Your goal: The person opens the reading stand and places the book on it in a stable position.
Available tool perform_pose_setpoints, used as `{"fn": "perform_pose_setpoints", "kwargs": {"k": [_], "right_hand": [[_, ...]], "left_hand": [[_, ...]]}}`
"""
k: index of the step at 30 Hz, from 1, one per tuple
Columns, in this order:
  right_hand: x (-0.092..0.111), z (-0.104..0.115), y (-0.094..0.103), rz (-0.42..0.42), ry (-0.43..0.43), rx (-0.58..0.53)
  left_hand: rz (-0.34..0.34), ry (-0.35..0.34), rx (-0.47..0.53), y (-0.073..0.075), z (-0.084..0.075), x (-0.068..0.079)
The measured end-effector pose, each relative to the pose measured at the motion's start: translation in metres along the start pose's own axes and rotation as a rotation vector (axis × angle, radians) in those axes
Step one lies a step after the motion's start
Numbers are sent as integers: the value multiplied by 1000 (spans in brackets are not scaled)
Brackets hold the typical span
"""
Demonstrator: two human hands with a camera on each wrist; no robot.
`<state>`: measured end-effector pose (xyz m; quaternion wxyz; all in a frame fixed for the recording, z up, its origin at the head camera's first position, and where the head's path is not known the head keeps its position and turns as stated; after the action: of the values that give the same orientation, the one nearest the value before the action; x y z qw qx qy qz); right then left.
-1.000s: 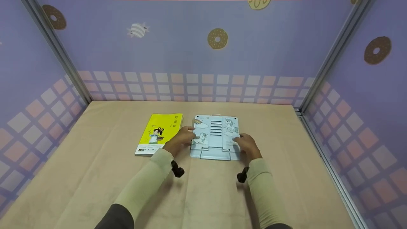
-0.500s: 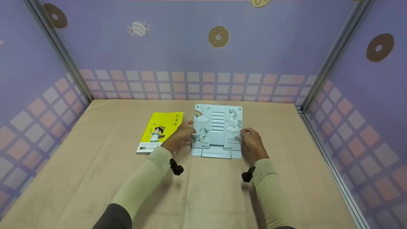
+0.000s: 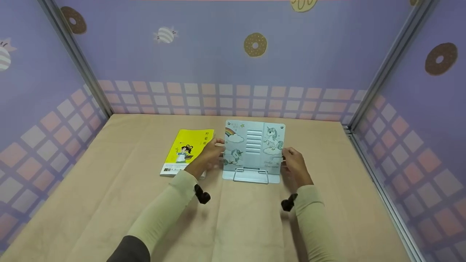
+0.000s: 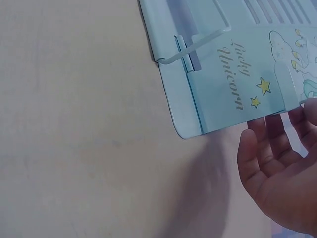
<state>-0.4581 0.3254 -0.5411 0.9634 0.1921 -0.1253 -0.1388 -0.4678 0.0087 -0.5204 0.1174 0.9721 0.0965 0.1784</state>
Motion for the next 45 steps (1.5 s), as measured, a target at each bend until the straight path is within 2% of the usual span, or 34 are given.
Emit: {"fn": "perform_pose_setpoints", "kwargs": {"k": [7, 11, 19, 25, 29, 37, 41, 45], "right_hand": [[1, -3, -1, 15, 16, 2], [2, -4, 0, 21, -9, -12], [5, -9, -1, 86, -108, -107], [9, -9, -1, 178, -80, -139], [11, -12, 0, 220, -64, -150], [13, -16, 4, 248, -44, -143], [18, -18, 0, 325, -32, -181], [24, -16, -6, 417, -11, -226]], "left_hand": [[-17, -45, 2, -1, 1, -5], [-47, -65, 1, 0, -1, -4], [-196, -214, -51, 7, -17, -1], [-261, -294, -88, 10, -34, 8], [-259, -340, -144, 7, -45, 15], [-140, -387, -150, -8, -60, 29], [-142, -416, -205, -11, -71, 30], [-145, -400, -200, -14, -81, 30]]}}
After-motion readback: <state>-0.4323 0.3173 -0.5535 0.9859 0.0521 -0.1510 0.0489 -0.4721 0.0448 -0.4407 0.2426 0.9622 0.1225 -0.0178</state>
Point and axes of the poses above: each hand's wrist, its own x-axis away from the middle knuckle, its own y-axis out of the back of the hand, z = x × y, the point moved 9 cm from there along -x, towards the middle knuckle, and after that the axes turned 15 degrees about -z, right-handed, at the moved point
